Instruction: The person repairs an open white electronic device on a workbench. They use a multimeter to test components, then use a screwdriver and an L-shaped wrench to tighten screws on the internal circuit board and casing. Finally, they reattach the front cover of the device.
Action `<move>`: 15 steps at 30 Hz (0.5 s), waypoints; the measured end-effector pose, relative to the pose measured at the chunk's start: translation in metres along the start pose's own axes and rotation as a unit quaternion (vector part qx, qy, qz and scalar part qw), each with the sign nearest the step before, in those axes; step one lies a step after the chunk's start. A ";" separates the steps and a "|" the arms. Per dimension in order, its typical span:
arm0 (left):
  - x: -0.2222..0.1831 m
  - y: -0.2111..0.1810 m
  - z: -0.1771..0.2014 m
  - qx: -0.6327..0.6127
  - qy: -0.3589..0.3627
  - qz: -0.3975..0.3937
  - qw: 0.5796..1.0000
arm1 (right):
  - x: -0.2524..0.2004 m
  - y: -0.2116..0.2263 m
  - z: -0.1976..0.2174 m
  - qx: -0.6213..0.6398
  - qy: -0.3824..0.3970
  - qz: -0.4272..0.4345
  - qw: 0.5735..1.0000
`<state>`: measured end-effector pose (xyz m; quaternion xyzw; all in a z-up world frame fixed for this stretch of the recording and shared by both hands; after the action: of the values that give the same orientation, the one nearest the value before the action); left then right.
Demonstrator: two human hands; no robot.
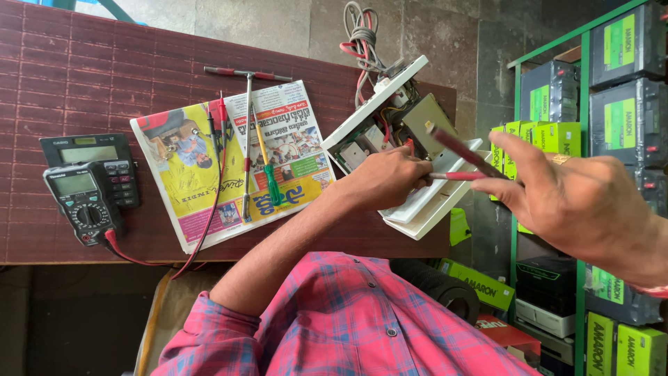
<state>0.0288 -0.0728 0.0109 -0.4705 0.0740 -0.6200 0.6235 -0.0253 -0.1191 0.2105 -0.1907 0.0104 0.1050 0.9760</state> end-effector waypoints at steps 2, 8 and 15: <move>0.000 0.003 0.000 -0.002 -0.002 0.004 1.000 | 0.001 -0.002 0.002 0.007 0.014 -0.031 0.999; -0.001 0.003 -0.003 -0.012 0.010 0.008 1.000 | -0.001 0.021 0.037 -0.108 -0.154 0.281 0.941; -0.003 0.002 0.003 -0.024 0.013 0.021 0.999 | 0.003 0.026 0.020 -0.106 -0.146 0.408 0.895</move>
<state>0.0314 -0.0692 0.0102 -0.4758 0.1072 -0.6110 0.6236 -0.0278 -0.0872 0.2195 -0.2548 -0.0667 0.5212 0.8118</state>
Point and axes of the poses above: each hand's wrist, its own x-axis towards the middle knuckle, its own z-axis out of the back of the hand, y = z × x, the point moved 8 cm from there along x, towards the middle knuckle, and after that the axes turned 15 degrees about -z, right-handed, at the moved point
